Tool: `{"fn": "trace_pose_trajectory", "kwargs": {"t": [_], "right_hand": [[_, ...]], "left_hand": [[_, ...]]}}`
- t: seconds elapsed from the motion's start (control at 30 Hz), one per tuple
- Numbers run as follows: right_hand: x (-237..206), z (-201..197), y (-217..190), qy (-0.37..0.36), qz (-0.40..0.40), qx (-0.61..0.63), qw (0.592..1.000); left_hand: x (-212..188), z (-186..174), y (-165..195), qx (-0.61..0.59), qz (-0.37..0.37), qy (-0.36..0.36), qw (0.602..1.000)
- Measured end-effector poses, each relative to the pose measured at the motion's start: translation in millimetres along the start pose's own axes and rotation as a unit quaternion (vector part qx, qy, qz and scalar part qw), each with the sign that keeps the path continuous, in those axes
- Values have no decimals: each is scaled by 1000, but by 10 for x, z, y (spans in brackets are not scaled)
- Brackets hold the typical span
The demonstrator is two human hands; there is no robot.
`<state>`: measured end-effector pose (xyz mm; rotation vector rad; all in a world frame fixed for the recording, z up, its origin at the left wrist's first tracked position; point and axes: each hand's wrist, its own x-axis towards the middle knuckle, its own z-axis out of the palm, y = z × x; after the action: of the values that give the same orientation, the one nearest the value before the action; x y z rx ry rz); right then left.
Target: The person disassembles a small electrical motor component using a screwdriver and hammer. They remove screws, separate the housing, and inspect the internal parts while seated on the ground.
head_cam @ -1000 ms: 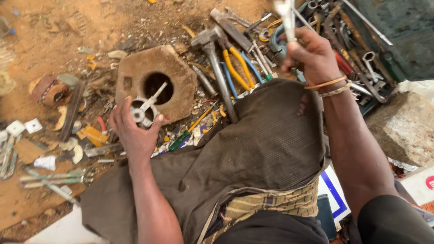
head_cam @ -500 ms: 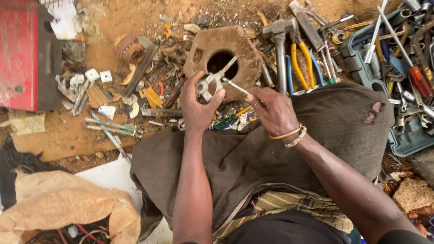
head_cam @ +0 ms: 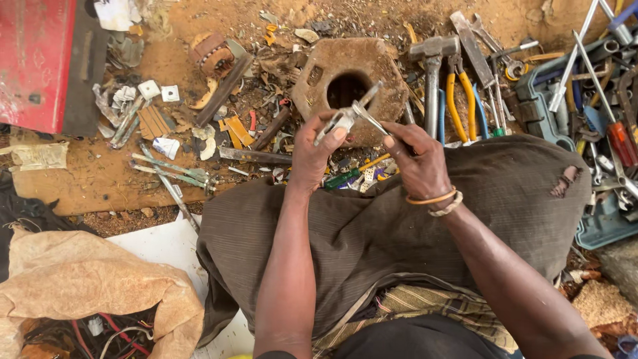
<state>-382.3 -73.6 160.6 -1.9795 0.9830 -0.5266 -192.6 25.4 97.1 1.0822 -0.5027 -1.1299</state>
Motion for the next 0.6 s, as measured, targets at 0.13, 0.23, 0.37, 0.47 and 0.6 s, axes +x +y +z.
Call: {"fn": "trace_pose_trajectory", "kwargs": {"t": [0.13,0.23,0.37,0.47,0.6], "right_hand": [[82,-79,37,-41,1,2,999],[117,-263,167,-78,-46,-27,995],[212,-759,630,-9,-68,-147,987],[451,-1224,1085,75,20,-200,977],[761,-1652,1403,129,83,-246,957]], "left_hand": [[-11,-158,-136,-25,-39,-39,998],[3,-159,-201,-48,-32,-21,998],[-4,-61,-148,180,75,69,978],[-32,19,-62,289,97,92,948],[-35,121,-38,414,160,94,891]]}}
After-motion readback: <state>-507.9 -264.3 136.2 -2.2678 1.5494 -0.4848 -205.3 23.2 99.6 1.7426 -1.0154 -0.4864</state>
